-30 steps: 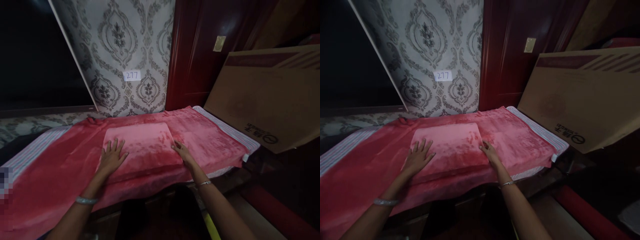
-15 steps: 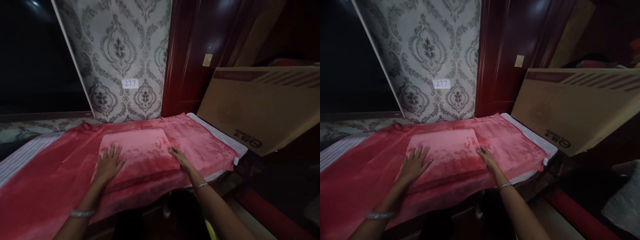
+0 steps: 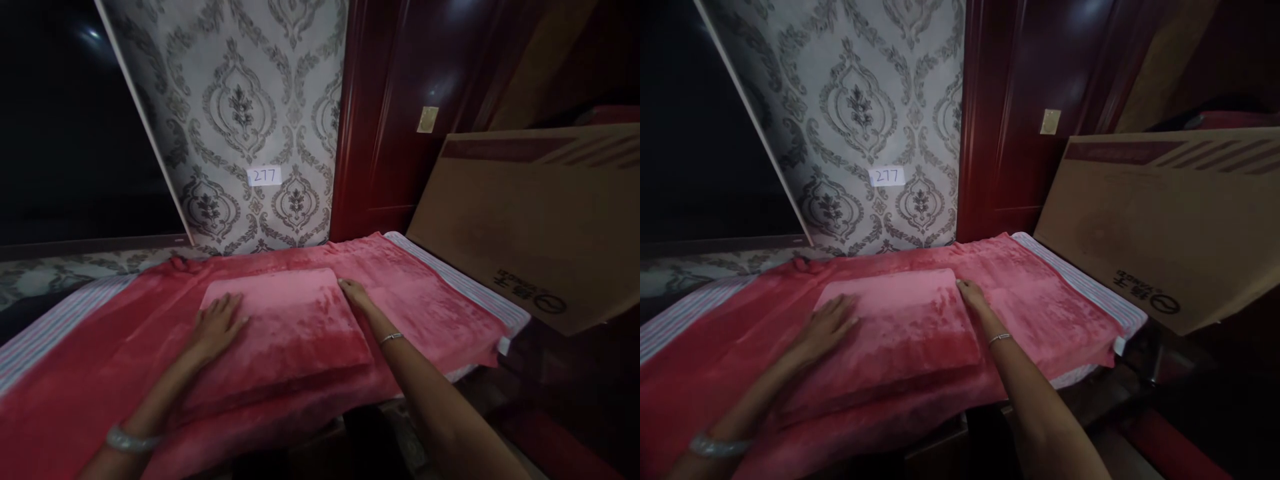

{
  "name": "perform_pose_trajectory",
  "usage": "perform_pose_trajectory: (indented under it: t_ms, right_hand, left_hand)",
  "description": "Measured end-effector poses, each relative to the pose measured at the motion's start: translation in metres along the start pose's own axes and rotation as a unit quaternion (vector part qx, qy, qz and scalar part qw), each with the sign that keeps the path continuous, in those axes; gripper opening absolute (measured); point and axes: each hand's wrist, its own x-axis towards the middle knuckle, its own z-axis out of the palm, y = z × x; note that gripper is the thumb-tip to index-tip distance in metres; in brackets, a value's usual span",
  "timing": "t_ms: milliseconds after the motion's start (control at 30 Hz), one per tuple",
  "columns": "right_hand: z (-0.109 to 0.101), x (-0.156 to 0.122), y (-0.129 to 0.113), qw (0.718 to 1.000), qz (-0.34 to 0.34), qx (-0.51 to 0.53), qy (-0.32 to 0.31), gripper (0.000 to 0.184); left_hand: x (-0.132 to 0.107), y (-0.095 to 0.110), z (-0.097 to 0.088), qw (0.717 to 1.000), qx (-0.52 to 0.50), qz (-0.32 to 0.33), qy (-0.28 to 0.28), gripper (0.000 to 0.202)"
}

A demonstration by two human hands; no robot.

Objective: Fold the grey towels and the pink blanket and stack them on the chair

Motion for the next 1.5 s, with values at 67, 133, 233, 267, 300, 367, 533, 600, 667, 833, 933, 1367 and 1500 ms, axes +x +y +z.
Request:
perform_pose_trajectory:
  t_ms: [67, 133, 233, 267, 300, 367, 533, 600, 667, 833, 933, 1367, 1500]
  right_hand:
    - [0.004, 0.012, -0.006, 0.999, 0.025, -0.047, 0.009, 0.031]
    - [0.007, 0.022, -0.012, 0.994, 0.048, -0.095, 0.012, 0.03]
    - [0.013, 0.032, -0.021, 0.984, 0.069, -0.161, 0.016, 0.029]
    - [0.015, 0.034, -0.023, 0.981, 0.072, -0.182, 0.02, 0.028]
    - [0.017, 0.035, -0.024, 0.976, 0.072, -0.202, 0.026, 0.027]
    - [0.023, 0.036, -0.024, 0.967, 0.065, -0.243, 0.044, 0.022]
    - [0.041, 0.02, -0.008, 0.941, 0.04, -0.323, 0.09, 0.026]
    - [0.046, 0.011, -0.002, 0.933, 0.037, -0.345, 0.095, 0.031]
    - [0.046, 0.006, 0.0, 0.927, 0.037, -0.362, 0.094, 0.033]
    - [0.038, 0.007, -0.015, 0.917, 0.034, -0.393, 0.063, 0.036]
    - [0.04, 0.005, -0.031, 0.91, 0.019, -0.412, 0.05, 0.046]
    - [0.072, -0.03, -0.004, 0.827, -0.105, -0.552, 0.0, 0.061]
    - [0.071, -0.031, -0.006, 0.828, -0.109, -0.55, -0.002, 0.061]
  left_hand:
    - [0.021, 0.005, -0.015, 1.0, 0.015, 0.004, -0.009, 0.071]
    - [0.045, 0.009, -0.026, 1.0, 0.021, 0.004, -0.007, 0.066]
    - [0.073, 0.014, -0.027, 0.999, 0.025, -0.028, 0.018, 0.06]
    - [0.079, 0.015, -0.023, 0.998, 0.03, -0.043, 0.025, 0.059]
    - [0.082, 0.016, -0.018, 0.997, 0.037, -0.057, 0.029, 0.058]
    - [0.084, 0.017, -0.003, 0.995, 0.051, -0.073, 0.033, 0.057]
    - [0.081, 0.018, 0.022, 0.991, 0.1, -0.079, 0.043, 0.062]
    - [0.082, 0.018, 0.025, 0.991, 0.103, -0.082, 0.039, 0.062]
    - [0.082, 0.019, 0.024, 0.99, 0.101, -0.087, 0.039, 0.062]
    - [0.081, 0.021, 0.023, 0.99, 0.1, -0.082, 0.049, 0.062]
    - [0.08, 0.021, 0.025, 0.99, 0.102, -0.08, 0.053, 0.061]
    - [0.077, 0.023, 0.029, 0.991, 0.082, -0.083, 0.065, 0.06]
    - [0.077, 0.026, 0.028, 0.991, 0.079, -0.085, 0.061, 0.061]
